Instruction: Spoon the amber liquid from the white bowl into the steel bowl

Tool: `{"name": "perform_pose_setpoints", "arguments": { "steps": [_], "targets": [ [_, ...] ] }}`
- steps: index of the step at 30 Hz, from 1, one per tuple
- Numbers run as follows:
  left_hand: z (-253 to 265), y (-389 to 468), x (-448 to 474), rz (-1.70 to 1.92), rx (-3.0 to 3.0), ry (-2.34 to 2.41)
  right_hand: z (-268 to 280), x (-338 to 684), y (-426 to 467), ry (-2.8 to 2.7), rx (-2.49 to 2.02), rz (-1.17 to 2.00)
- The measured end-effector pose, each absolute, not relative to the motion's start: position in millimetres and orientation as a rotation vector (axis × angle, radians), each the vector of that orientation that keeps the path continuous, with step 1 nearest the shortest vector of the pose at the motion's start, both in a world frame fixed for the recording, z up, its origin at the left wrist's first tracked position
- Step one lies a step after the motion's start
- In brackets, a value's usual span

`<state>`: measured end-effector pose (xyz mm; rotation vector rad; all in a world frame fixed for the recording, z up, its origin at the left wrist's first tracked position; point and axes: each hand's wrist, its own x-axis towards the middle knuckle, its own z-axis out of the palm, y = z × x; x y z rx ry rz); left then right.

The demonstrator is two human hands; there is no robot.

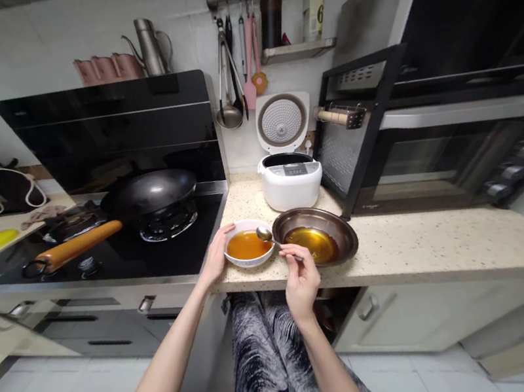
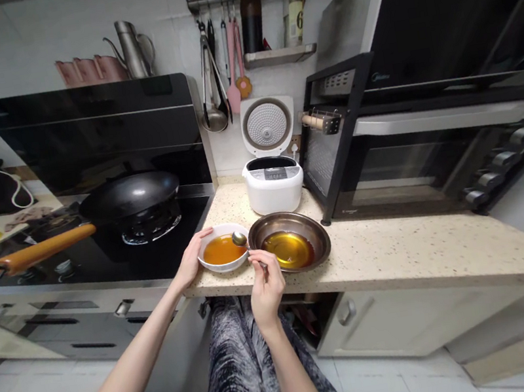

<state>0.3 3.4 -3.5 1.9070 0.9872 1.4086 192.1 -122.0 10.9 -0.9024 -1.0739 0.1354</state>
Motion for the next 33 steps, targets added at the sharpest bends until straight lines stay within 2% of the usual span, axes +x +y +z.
{"name": "perform_pose_setpoints", "arguments": {
  "steps": [16, 25, 33],
  "targets": [
    [-1, 2, -2, 1.390, 1.927, 0.997, 14, 239, -122, -1.006, -0.965, -0.148],
    [-2, 3, -3, 1.368, 1.938, 1.004, 14, 251, -121, -1.251, -1.009, -0.366],
    [2, -1, -1, 1.365, 1.914, 1.003, 7, 259, -119, -1.490, -0.966, -0.339]
  ]
}}
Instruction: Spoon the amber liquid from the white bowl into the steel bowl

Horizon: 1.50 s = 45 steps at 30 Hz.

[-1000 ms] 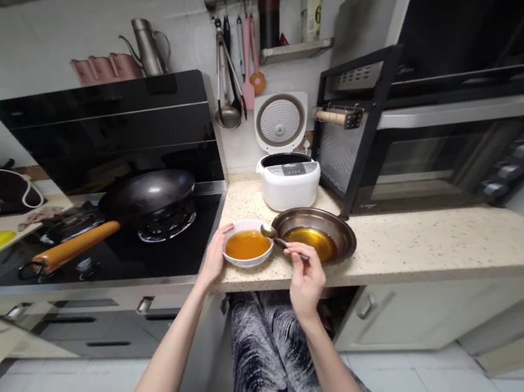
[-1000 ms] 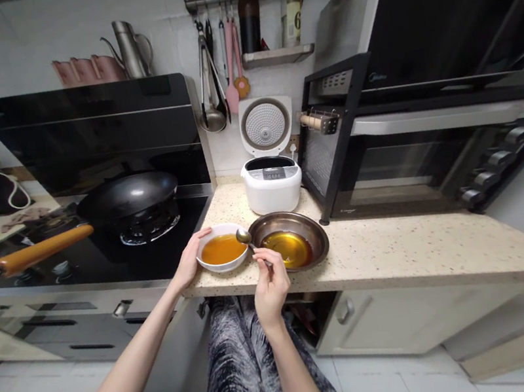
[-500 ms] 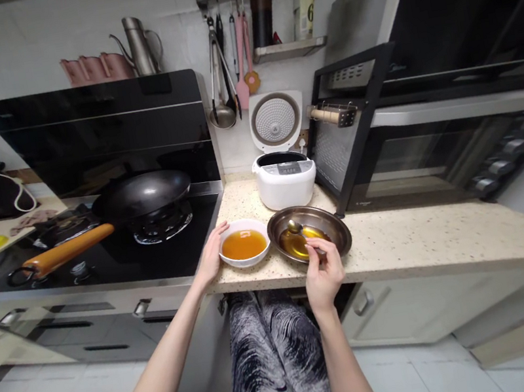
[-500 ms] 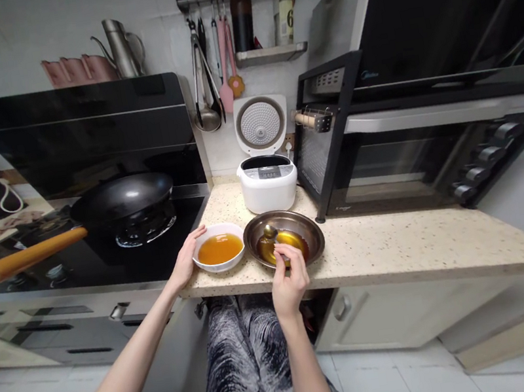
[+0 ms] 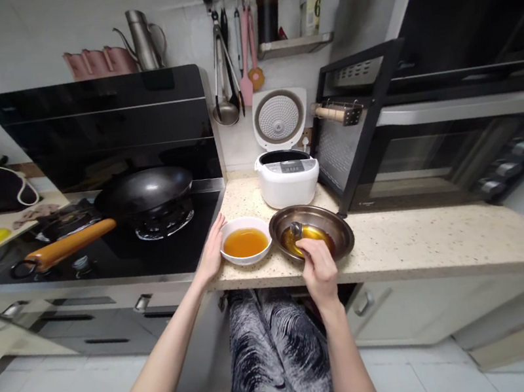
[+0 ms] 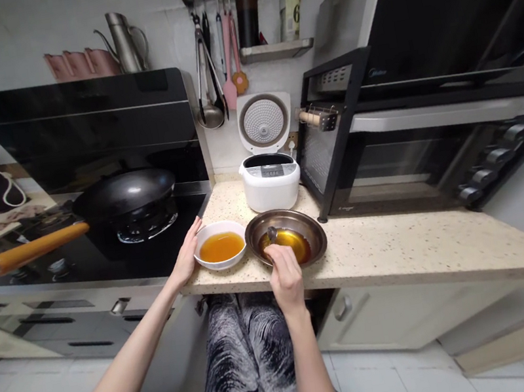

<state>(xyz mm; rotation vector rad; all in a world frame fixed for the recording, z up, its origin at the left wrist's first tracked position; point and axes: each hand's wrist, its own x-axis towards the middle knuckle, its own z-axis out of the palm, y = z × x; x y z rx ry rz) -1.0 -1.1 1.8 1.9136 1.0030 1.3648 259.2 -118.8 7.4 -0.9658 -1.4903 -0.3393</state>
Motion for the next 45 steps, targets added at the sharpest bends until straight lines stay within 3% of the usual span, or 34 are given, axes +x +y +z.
{"name": "perform_pose_setpoints", "arguments": {
  "steps": [45],
  "targets": [
    [-2, 3, -3, 1.390, 1.940, 1.002, 9, 253, -124, -1.280, -1.003, -0.433]
  ]
}}
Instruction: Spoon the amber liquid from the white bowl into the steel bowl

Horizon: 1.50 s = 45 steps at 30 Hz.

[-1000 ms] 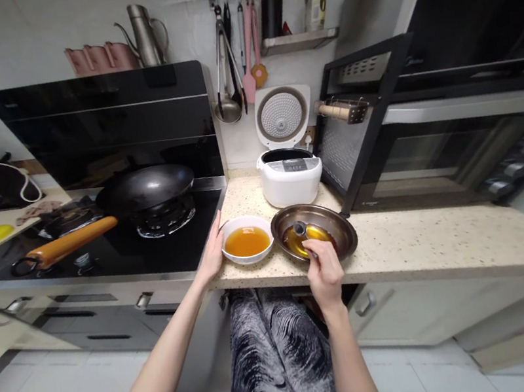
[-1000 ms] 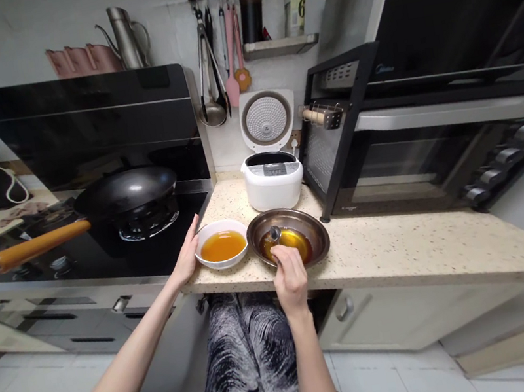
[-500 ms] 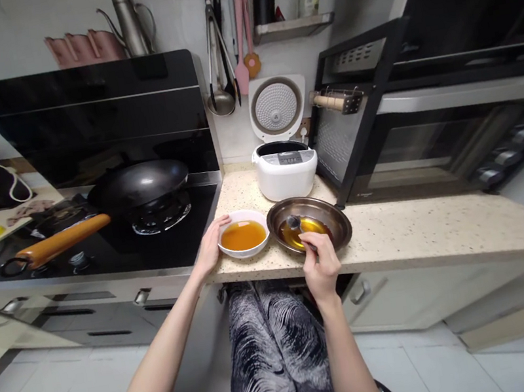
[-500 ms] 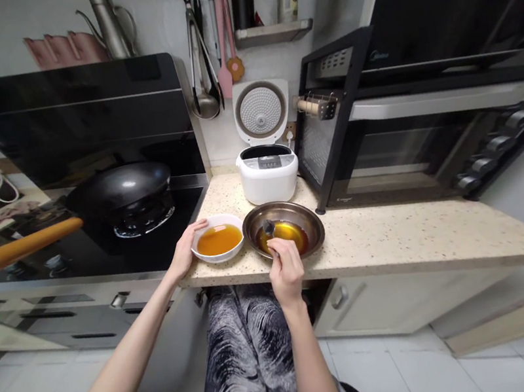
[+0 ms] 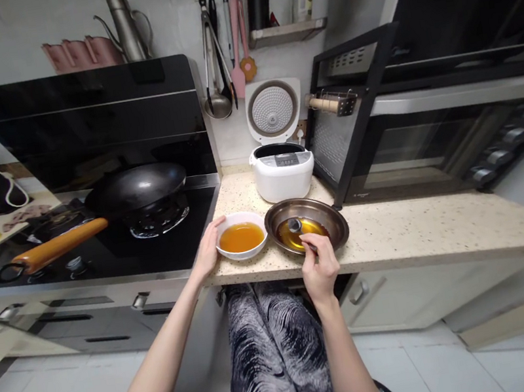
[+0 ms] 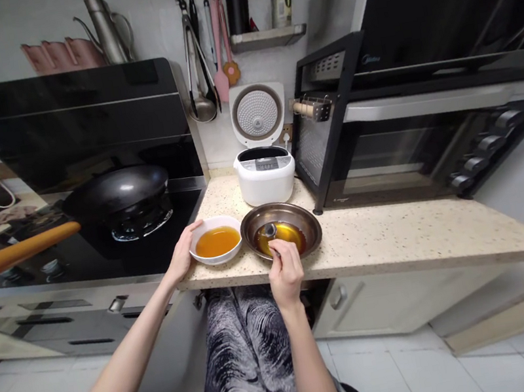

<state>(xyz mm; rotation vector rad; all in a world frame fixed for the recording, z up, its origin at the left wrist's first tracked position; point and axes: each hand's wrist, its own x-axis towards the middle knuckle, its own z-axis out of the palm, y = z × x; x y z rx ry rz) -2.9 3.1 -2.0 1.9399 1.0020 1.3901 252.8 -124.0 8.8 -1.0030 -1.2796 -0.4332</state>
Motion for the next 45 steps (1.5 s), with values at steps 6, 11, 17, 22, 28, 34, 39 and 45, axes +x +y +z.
{"name": "perform_pose_setpoints", "arguments": {
  "steps": [6, 11, 17, 22, 28, 34, 39, 45],
  "targets": [
    [-4, 1, 0, 1.406, 1.805, 0.902, 12, 253, -124, -1.263, -0.989, -0.455],
    [-1, -1, 0, 1.401, 1.848, 0.933, 10, 250, -124, -1.265, -0.984, -0.423],
    [-1, 0, -1, 1.397, 1.885, 0.978, 9, 246, -123, -1.279, -0.986, -0.389],
    [-2, 0, -1, 1.425, 1.850, 0.958, 9, 243, -123, -1.279, -0.972, -0.418],
    [-1, 0, -2, 1.364, 1.912, 1.036, 11, 244, -124, -1.275, -0.985, -0.414],
    [-1, 1, -1, 1.390, 1.907, 1.057, 14, 244, -126, -1.240, -0.993, -0.385],
    [0, 1, -2, 1.388, 1.935, 1.047, 13, 236, -127, -1.203, -0.988, -0.376],
    [1, -1, -1, 1.407, 1.916, 1.037, 13, 232, -125, -1.185, -0.984, -0.371]
  ]
}}
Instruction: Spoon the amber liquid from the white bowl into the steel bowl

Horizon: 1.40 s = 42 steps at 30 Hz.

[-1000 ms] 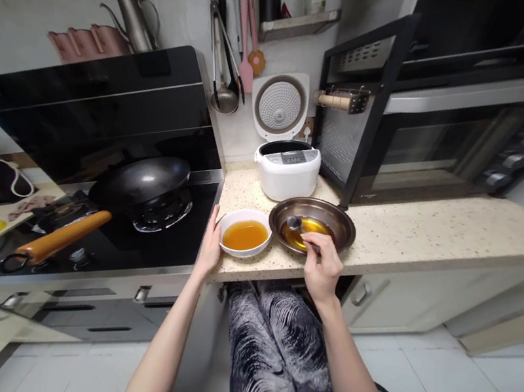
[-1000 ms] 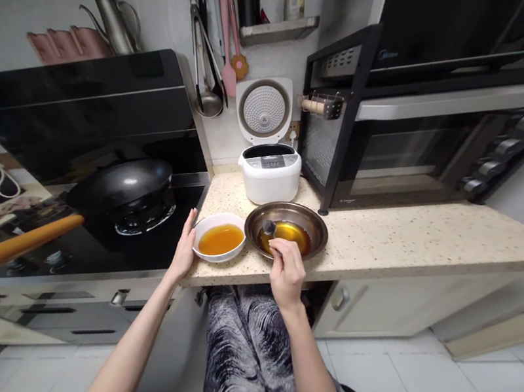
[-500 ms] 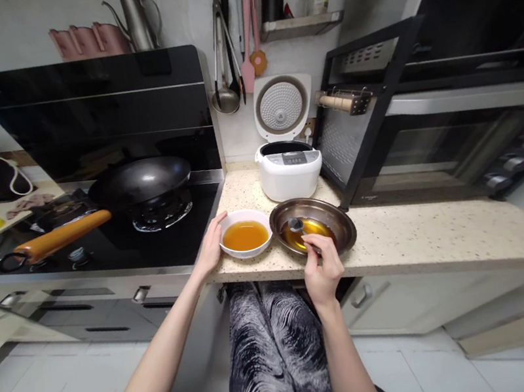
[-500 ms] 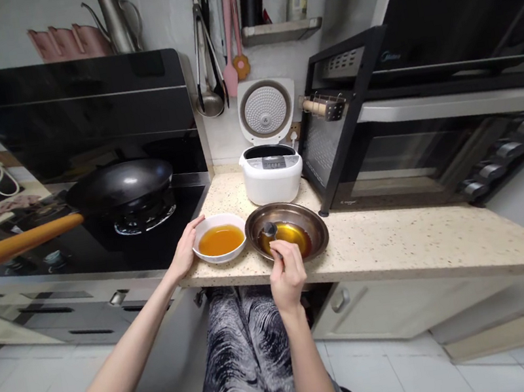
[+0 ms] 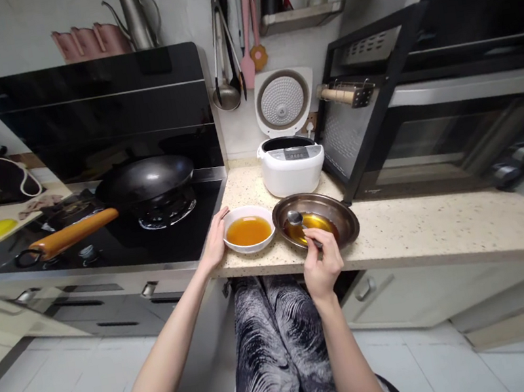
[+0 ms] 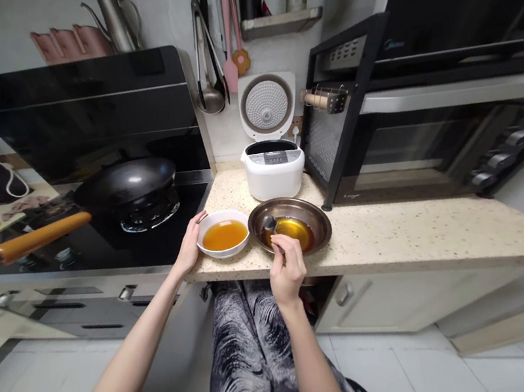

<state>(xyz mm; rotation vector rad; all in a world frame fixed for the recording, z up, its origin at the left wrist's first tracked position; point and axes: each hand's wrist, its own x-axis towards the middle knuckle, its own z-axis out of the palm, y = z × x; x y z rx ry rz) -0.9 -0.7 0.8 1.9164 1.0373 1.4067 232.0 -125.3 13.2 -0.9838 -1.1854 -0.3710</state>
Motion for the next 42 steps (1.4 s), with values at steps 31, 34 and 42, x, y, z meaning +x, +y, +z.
{"name": "perform_pose_setpoints", "arguments": {
  "steps": [31, 34, 42],
  "targets": [
    [0, 1, 0, 1.410, 1.915, 1.023, -4, 178, -108, -1.311, -0.958, 0.051],
    [-1, 2, 0, 1.410, 1.925, 1.020, -6, 177, -108, -1.301, -0.962, 0.080],
    [-3, 3, 0, 1.418, 1.936, 1.016, -9, 174, -106, -1.223, -0.957, 0.180]
  ]
}}
